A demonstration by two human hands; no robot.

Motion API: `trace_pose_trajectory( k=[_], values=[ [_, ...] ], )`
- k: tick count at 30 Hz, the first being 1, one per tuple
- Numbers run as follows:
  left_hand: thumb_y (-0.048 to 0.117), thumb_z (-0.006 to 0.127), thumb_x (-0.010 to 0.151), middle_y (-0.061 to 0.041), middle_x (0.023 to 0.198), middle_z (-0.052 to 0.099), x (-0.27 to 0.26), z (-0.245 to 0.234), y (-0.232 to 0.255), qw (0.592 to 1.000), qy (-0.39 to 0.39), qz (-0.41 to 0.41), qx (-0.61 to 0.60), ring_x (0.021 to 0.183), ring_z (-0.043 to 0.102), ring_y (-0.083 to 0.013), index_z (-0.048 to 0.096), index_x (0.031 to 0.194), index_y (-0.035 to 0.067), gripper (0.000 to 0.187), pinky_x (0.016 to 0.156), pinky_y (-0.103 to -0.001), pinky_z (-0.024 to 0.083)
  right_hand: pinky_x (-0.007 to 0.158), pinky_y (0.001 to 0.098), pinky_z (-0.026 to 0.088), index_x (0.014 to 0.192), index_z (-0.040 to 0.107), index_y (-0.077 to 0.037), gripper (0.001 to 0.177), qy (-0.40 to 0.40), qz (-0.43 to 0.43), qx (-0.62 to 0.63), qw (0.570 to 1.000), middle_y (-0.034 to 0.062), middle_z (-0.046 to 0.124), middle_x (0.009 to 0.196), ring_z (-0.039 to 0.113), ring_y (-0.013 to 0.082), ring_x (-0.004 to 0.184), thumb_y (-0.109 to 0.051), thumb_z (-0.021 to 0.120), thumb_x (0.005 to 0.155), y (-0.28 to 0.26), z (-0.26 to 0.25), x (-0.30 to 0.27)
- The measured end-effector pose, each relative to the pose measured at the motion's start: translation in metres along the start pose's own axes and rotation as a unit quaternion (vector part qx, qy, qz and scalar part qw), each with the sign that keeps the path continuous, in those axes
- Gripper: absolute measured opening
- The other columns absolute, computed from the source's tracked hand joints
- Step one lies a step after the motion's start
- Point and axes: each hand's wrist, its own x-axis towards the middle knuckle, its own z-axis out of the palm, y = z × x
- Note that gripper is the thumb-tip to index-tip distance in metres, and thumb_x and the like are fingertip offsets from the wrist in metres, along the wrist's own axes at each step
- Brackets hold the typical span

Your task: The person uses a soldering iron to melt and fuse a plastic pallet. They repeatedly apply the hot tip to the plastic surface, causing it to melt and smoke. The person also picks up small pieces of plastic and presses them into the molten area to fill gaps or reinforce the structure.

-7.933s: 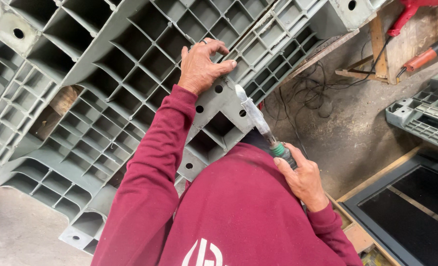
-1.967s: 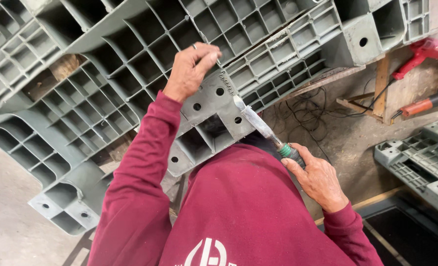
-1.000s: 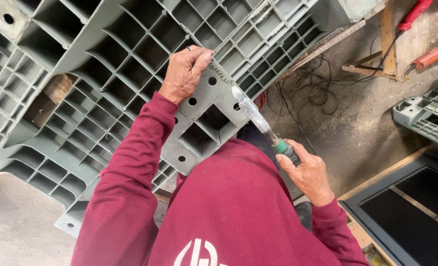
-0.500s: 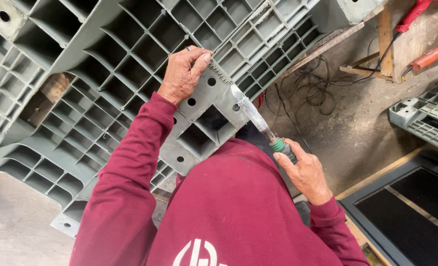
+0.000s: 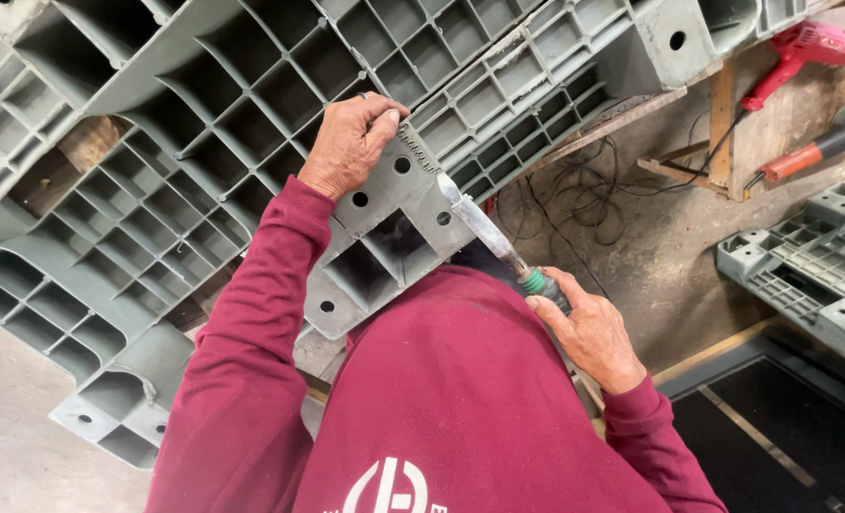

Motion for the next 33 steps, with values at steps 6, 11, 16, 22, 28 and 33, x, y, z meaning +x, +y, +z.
trace_pose_trajectory(
  k=[6,11,16,22,28,33],
  values=[
    [0.003,0.049,0.100,-0.007,0.096,0.077,0.000,0.000,0.000,0.997,0.021,-0.041,-0.068,0.091,0.073,-0.0116,0.068,0.114,0.000,0.024,0.083,-0.028,0.059,0.061,0.0435,0.053,0.134,0.063,-0.017,0.049,-0.013,0.001,-0.014,1.000,0.0193,0.068,0.064,0.069,0.0330,0.058,-0.041,0.067,0.090,0.003,-0.007,0.008],
    [-0.003,0.049,0.098,-0.010,0.097,0.076,0.001,-0.001,0.002,0.999,0.007,-0.037,-0.020,0.089,0.072,-0.0175,0.070,0.111,-0.001,0.025,0.082,-0.031,0.059,0.061,0.0426,0.054,0.134,0.061,-0.016,0.051,-0.032,-0.002,-0.004,0.999,0.0174,0.069,0.063,0.071,0.0309,0.057,-0.042,0.065,0.091,0.006,-0.011,0.013],
    [-0.006,0.049,0.093,-0.013,0.096,0.072,0.001,-0.002,0.003,1.000,-0.007,0.000,0.022,0.090,0.071,-0.0230,0.072,0.111,-0.002,0.030,0.085,-0.033,0.057,0.062,0.0430,0.054,0.135,0.062,-0.016,0.051,-0.041,0.012,-0.014,0.999,0.0189,0.069,0.063,0.070,0.0320,0.058,-0.042,0.066,0.091,0.006,-0.012,0.015],
    [-0.003,0.050,0.093,-0.012,0.094,0.071,0.001,-0.002,0.007,0.999,-0.003,0.000,0.036,0.087,0.069,-0.0233,0.072,0.110,-0.002,0.028,0.082,-0.034,0.056,0.062,0.0423,0.054,0.134,0.061,-0.016,0.050,-0.037,-0.006,-0.002,0.999,0.0176,0.069,0.064,0.070,0.0309,0.058,-0.041,0.066,0.091,0.006,-0.011,0.017],
    [0.001,0.051,0.096,-0.011,0.092,0.067,-0.001,-0.003,0.012,0.998,-0.011,0.027,0.054,0.084,0.065,-0.0234,0.072,0.113,-0.002,0.027,0.079,-0.035,0.054,0.058,0.0385,0.053,0.127,0.068,-0.012,0.046,0.008,0.003,0.013,1.000,0.0174,0.071,0.071,0.067,0.0269,0.053,-0.036,0.073,0.087,0.021,0.001,0.011],
    [0.006,0.053,0.098,-0.010,0.087,0.063,-0.001,-0.004,0.016,0.998,-0.019,-0.002,0.059,0.077,0.061,-0.0206,0.072,0.113,-0.002,0.025,0.074,-0.034,0.052,0.065,0.0340,0.057,0.126,0.066,-0.004,0.042,0.086,-0.125,0.100,0.983,0.0137,0.075,0.088,0.074,0.0162,0.074,-0.028,0.074,0.093,0.035,0.007,-0.003]
  ],
)
